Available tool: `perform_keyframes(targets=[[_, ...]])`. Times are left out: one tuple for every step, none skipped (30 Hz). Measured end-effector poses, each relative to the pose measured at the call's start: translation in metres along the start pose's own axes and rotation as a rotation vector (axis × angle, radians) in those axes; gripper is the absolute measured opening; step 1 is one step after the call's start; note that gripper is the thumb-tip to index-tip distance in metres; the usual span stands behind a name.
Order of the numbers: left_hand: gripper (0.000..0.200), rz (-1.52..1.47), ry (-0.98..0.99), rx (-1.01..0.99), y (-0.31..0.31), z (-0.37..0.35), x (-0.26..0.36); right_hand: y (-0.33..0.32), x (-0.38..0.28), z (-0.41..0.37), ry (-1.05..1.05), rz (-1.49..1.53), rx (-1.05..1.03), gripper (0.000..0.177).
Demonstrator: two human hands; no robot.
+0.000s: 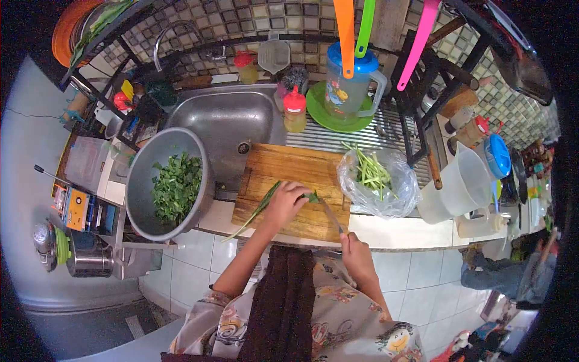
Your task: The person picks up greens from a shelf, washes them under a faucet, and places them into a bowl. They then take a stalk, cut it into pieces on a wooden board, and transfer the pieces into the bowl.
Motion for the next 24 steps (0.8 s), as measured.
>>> perform_keyframes(targets=[[0.019, -0.001, 0.003, 0.001, -0.001, 0.003, 0.0, -0.002, 0.001, 0.0, 0.019, 0.018, 0.021, 0.036], [0.019, 0.007, 0.004, -0.018, -0.001, 0.007, 0.0, -0.002, 0.002, 0.0, 0.02, 0.017, 0.025, 0.036], [0.019, 0.015, 0.005, -0.036, -0.001, 0.01, 0.0, -0.001, 0.004, 0.001, 0.022, 0.022, 0.039, 0.035], [0.019, 0.013, 0.008, -0.037, 0.0, 0.012, -0.003, -0.001, 0.005, 0.001, 0.025, 0.029, 0.052, 0.034], [0.015, 0.015, 0.007, -0.109, 0.004, 0.012, -0.007, -0.002, 0.005, 0.001, 0.026, 0.029, 0.053, 0.034], [0.012, 0.019, 0.005, -0.181, 0.004, 0.013, -0.007, -0.001, 0.004, 0.001, 0.034, 0.035, 0.051, 0.034], [0.012, 0.019, 0.001, -0.18, 0.003, 0.013, -0.006, 0.0, 0.003, 0.0, 0.041, 0.041, 0.047, 0.034], [0.01, 0.005, -0.023, -0.168, 0.0, 0.013, -0.005, 0.0, 0.003, 0.0, 0.039, 0.04, 0.043, 0.034], [0.007, -0.009, -0.045, -0.156, -0.006, 0.014, -0.001, 0.0, 0.001, -0.001, 0.024, 0.037, 0.061, 0.033], [0.007, -0.007, -0.046, -0.153, -0.012, 0.017, 0.002, -0.002, 0.0, 0.0, 0.009, 0.036, 0.081, 0.033], [0.007, -0.061, -0.107, -0.082, -0.025, 0.018, 0.003, -0.002, 0.0, 0.001, 0.008, 0.036, 0.08, 0.033], [0.008, -0.114, -0.168, -0.011, -0.038, 0.018, 0.004, -0.003, 0.0, 0.001, 0.014, 0.064, 0.087, 0.032], [0.008, 0.037, -0.164, 0.088, -0.057, 0.02, 0.005, -0.004, 0.0, 0.002, 0.019, 0.092, 0.094, 0.032], [0.009, 0.19, -0.162, 0.187, -0.08, 0.02, 0.007, -0.004, -0.001, 0.003, 0.015, 0.093, 0.089, 0.032], [0.01, 0.261, -0.2, 0.257, -0.104, 0.02, 0.011, -0.005, -0.001, 0.005, 0.012, 0.078, 0.082, 0.032], [0.012, 0.333, -0.238, 0.328, -0.128, 0.019, 0.014, -0.006, -0.002, 0.007, 0.007, 0.062, 0.076, 0.031], [0.014, 0.313, -0.303, 0.374, -0.15, 0.014, 0.011, -0.007, -0.004, 0.009, 0.0, 0.061, 0.071, 0.031], [0.017, 0.293, -0.368, 0.419, -0.171, 0.007, 0.006, -0.008, -0.005, 0.01, -0.006, 0.06, 0.066, 0.032], [0.019, 0.269, -0.376, 0.454, -0.191, -0.002, -0.001, -0.009, -0.007, 0.011, -0.011, 0.059, 0.06, 0.032], [0.021, 0.246, -0.381, 0.493, -0.212, -0.011, -0.008, -0.009, -0.008, 0.013, -0.021, 0.056, 0.056, 0.032], [0.024, 0.271, -0.467, 0.5, -0.232, -0.021, -0.017, -0.009, -0.008, 0.014, -0.023, 0.048, 0.048, 0.032], [0.026, 0.295, -0.555, 0.509, -0.249, -0.033, -0.025, -0.008, -0.008, 0.015, -0.029, 0.038, 0.038, 0.033], [0.026, 0.302, -0.569, 0.521, -0.261, -0.045, -0.031, -0.007, -0.009, 0.016, -0.043, 0.032, 0.026, 0.033], [0.03, 0.578, -0.614, 0.517, -0.271, -0.057, -0.037, -0.007, -0.009, 0.018, -0.051, 0.021, 0.026, 0.033]])
Point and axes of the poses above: each hand's wrist, its own z-axis towards the middle knuckle, its own y-axis out of the palm, x = y × z, the point moved 4 cm from there along z, towards the middle knuckle, and after that the axes turned 1 degree about x, right-handed, at the moved point
